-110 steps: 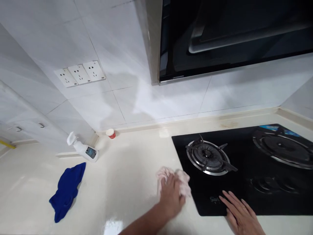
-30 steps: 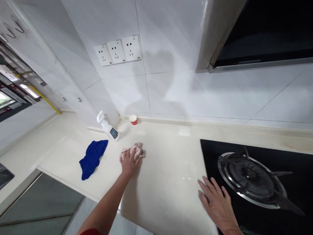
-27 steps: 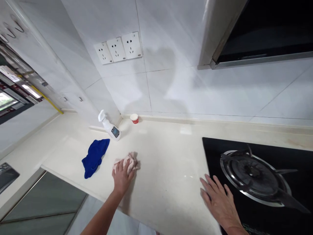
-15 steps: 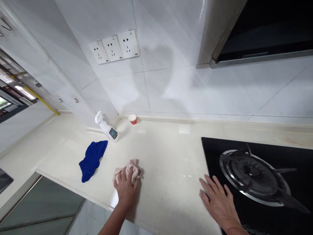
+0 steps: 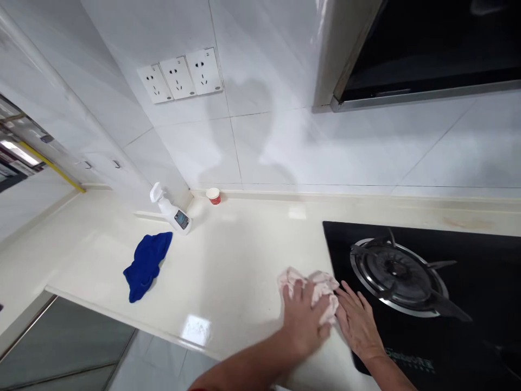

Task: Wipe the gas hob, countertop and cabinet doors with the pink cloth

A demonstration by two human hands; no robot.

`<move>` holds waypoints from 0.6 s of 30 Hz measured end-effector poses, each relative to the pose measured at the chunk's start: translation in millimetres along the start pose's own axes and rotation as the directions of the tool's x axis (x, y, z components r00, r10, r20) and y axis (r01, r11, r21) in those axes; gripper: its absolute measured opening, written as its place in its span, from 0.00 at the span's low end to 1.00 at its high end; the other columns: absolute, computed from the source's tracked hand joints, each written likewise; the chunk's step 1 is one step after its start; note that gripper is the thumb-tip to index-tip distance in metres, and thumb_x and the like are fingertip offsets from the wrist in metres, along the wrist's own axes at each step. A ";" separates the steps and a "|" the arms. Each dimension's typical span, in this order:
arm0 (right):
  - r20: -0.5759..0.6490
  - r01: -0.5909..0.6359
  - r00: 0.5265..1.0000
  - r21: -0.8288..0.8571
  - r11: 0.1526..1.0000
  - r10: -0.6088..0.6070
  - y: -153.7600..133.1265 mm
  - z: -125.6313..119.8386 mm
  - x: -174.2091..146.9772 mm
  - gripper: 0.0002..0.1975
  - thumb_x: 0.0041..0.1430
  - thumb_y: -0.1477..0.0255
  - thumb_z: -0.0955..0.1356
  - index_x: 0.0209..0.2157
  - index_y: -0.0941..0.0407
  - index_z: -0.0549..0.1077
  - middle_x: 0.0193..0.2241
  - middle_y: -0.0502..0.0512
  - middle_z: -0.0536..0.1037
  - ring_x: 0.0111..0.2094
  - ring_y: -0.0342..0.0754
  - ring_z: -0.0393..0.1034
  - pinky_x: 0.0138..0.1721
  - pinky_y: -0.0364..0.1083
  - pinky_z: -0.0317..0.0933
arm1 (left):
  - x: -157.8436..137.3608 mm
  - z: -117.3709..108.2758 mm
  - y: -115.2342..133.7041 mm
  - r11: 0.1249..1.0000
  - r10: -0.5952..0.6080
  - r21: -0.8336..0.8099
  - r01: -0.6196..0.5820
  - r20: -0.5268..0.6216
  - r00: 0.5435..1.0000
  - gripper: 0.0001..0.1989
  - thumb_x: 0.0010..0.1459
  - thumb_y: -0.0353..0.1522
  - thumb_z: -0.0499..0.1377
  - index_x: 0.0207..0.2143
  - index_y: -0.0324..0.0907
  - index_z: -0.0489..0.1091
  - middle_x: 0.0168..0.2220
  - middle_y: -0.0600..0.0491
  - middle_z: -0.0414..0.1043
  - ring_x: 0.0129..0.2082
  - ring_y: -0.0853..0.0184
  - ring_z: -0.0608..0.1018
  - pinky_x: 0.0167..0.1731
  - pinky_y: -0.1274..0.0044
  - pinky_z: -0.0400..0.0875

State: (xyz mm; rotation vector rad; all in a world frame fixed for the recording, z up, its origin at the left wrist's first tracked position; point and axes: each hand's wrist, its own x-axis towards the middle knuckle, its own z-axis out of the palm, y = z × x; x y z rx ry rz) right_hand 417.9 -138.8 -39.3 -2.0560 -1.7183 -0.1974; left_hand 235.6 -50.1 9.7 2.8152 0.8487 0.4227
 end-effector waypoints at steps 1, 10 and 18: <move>-0.003 -0.004 1.000 0.017 1.000 0.004 1.3 0.1 -1.3 0.25 0.71 0.65 0.52 0.47 0.55 0.77 0.54 0.55 0.76 0.65 0.53 0.59 0.65 0.57 0.49 | -16.3 0.8 8.6 0.999 0.031 -0.008 -0.031 -0.003 1.000 0.33 0.63 0.51 0.51 0.69 0.59 0.54 0.73 0.50 0.48 0.67 0.45 0.58 0.60 0.47 0.53; -0.020 -0.064 0.998 0.072 0.995 0.065 -1.9 1.2 0.6 0.23 0.70 0.57 0.55 0.45 0.51 0.77 0.55 0.51 0.76 0.64 0.54 0.61 0.65 0.58 0.46 | -169.4 -68.4 -103.7 0.945 -0.175 0.262 0.198 -0.109 0.978 0.30 0.60 0.42 0.58 0.65 0.55 0.63 0.67 0.51 0.61 0.65 0.51 0.62 0.62 0.60 0.51; 0.033 -0.111 0.993 0.029 0.993 0.110 -10.2 -4.7 5.6 0.21 0.68 0.57 0.56 0.45 0.52 0.75 0.55 0.52 0.75 0.65 0.54 0.57 0.65 0.59 0.46 | -202.9 -109.1 -178.0 0.526 -0.707 0.293 0.798 -0.371 0.602 0.27 0.63 0.43 0.53 0.62 0.47 0.66 0.64 0.43 0.65 0.61 0.50 0.67 0.58 0.55 0.61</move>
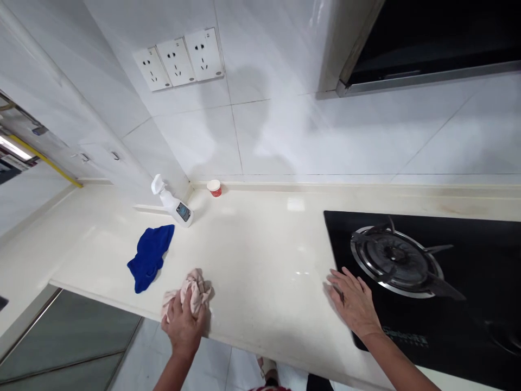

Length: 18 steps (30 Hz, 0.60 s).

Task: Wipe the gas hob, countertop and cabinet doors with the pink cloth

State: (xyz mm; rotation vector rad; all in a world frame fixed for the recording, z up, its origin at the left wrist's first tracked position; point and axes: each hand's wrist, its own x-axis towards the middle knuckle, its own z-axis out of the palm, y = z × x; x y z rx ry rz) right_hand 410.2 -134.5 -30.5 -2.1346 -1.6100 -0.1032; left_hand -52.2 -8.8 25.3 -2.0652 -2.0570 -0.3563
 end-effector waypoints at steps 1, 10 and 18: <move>0.003 0.002 1.000 -0.003 1.000 -0.002 0.0 -0.4 0.1 0.21 0.68 0.57 0.57 0.45 0.52 0.75 0.56 0.52 0.75 0.65 0.53 0.57 0.65 0.58 0.46 | -0.7 0.1 12.0 0.999 -0.043 0.007 0.042 0.008 0.999 0.27 0.63 0.43 0.53 0.63 0.47 0.66 0.64 0.42 0.64 0.62 0.49 0.67 0.57 0.53 0.61; -0.008 0.008 1.000 0.020 1.000 -0.008 1.6 2.6 -3.2 0.21 0.68 0.57 0.57 0.47 0.53 0.74 0.56 0.53 0.74 0.66 0.53 0.55 0.67 0.59 0.43 | -79.6 -5.4 198.2 0.633 0.721 -0.581 -0.512 0.202 0.663 0.38 0.56 0.48 0.60 0.68 0.59 0.55 0.73 0.49 0.46 0.69 0.38 0.54 0.61 0.41 0.51; -0.077 -0.176 0.975 0.313 0.933 0.209 -18.1 -20.9 3.4 0.25 0.68 0.54 0.56 0.50 0.56 0.73 0.57 0.63 0.70 0.59 0.56 0.64 0.60 0.58 0.57 | -12.6 -2.8 201.7 0.629 0.671 -0.658 -0.413 0.193 0.715 0.34 0.62 0.38 0.56 0.69 0.46 0.53 0.71 0.44 0.53 0.70 0.55 0.59 0.64 0.58 0.59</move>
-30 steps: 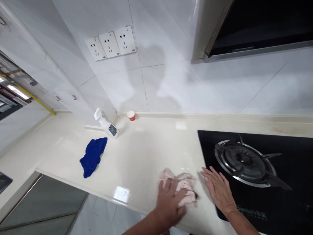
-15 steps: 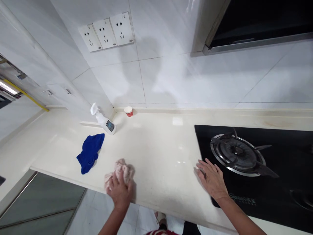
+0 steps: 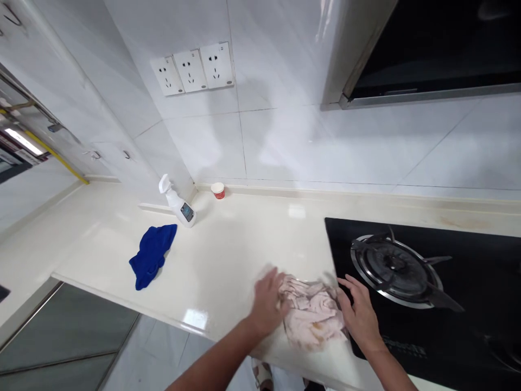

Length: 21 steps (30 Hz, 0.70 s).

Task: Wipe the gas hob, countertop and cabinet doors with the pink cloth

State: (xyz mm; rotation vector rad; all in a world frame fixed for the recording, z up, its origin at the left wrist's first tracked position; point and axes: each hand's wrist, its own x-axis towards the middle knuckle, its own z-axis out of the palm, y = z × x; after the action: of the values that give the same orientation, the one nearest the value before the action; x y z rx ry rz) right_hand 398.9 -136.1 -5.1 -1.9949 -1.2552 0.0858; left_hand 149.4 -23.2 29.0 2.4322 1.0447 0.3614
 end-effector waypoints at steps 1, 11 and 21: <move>0.005 0.026 1.000 -0.006 1.000 -0.026 -12.3 -2.0 -4.5 0.25 0.68 0.54 0.57 0.52 0.55 0.73 0.59 0.63 0.69 0.60 0.56 0.64 0.59 0.57 0.58 | -6.2 -11.3 -21.6 0.992 -0.074 0.095 0.079 -0.054 0.996 0.30 0.63 0.36 0.54 0.67 0.47 0.58 0.70 0.45 0.55 0.69 0.54 0.60 0.64 0.57 0.60; 0.435 0.570 0.778 -0.185 0.800 -0.454 -54.7 41.0 -84.7 0.43 0.45 0.47 0.73 0.63 0.41 0.65 0.63 0.60 0.65 0.58 0.72 0.60 0.54 0.67 0.54 | -58.0 -46.1 -101.7 0.874 -0.038 0.476 0.100 -0.139 0.990 0.25 0.68 0.39 0.52 0.66 0.50 0.60 0.70 0.47 0.56 0.69 0.56 0.61 0.64 0.58 0.59; 0.537 0.534 0.749 -0.142 0.834 -0.388 -143.1 123.0 31.1 0.32 0.61 0.49 0.68 0.64 0.40 0.63 0.69 0.53 0.56 0.63 0.63 0.53 0.59 0.64 0.52 | -58.9 -46.2 -106.5 0.898 -0.045 0.424 0.114 -0.170 0.984 0.24 0.69 0.33 0.49 0.66 0.46 0.61 0.68 0.47 0.61 0.68 0.59 0.63 0.64 0.61 0.60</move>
State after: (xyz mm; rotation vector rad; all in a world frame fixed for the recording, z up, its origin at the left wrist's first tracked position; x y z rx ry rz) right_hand 255.8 -9.9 8.2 -1.8851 -2.1880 0.1790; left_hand 25.5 12.1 10.7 2.7725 1.4184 0.3234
